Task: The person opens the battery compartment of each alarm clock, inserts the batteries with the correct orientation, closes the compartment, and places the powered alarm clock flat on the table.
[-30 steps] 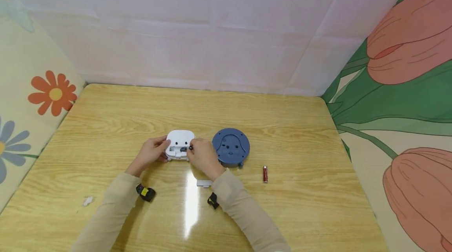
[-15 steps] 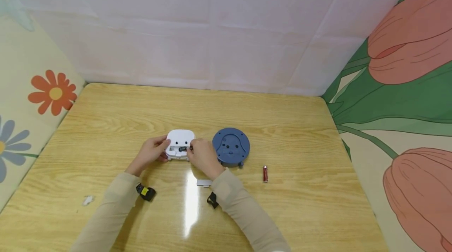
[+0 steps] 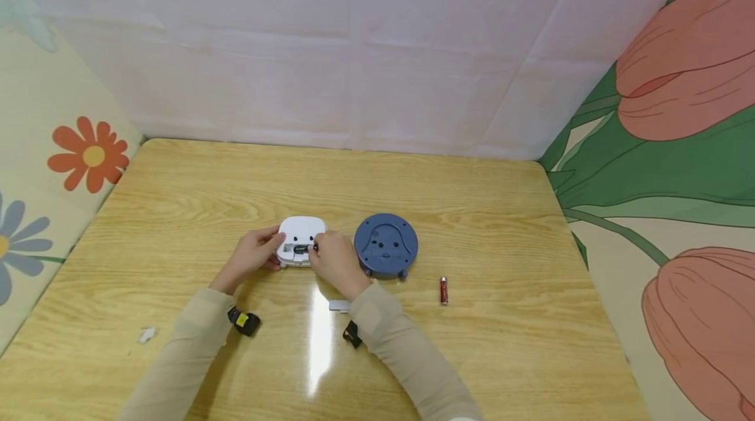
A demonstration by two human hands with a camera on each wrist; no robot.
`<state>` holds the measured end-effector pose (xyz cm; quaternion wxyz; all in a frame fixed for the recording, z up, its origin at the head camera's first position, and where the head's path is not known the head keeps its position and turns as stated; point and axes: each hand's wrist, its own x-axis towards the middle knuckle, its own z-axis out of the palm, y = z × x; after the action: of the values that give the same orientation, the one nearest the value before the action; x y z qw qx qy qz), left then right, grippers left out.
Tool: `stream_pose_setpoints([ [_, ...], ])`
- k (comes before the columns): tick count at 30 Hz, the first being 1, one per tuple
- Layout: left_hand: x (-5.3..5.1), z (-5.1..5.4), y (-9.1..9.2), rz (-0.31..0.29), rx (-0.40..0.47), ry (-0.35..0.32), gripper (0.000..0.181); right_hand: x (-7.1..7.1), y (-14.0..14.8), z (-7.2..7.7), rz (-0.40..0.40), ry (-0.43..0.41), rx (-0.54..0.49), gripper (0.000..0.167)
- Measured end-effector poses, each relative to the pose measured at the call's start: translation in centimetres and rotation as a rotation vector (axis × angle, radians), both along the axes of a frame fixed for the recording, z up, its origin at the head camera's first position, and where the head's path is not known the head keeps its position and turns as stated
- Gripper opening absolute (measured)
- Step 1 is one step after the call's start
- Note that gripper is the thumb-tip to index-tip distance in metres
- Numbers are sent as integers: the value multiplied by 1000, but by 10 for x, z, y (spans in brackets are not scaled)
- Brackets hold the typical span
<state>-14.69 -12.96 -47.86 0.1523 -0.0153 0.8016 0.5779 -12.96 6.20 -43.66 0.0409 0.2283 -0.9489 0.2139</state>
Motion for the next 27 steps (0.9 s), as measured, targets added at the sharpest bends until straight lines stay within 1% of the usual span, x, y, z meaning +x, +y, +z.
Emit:
stream_pose_setpoints([
  [3,0,0,0,1,-2,1,48,0,-1,0,4,-8,0,13],
  [12,0,1,0,-4,-1,1,49,-1,-3,-1,13,15,35,14],
  [21,0,1,0,2,-8,-9,48,-1,-4,0,7,-3,69,18],
  [24,-1,1,0,3,-7,-10,49,-2,-4,0,2,-9,73,16],
  [27,-1,0,0,5,-2,-11,48,-2,-5,1,2,-18,64,11],
])
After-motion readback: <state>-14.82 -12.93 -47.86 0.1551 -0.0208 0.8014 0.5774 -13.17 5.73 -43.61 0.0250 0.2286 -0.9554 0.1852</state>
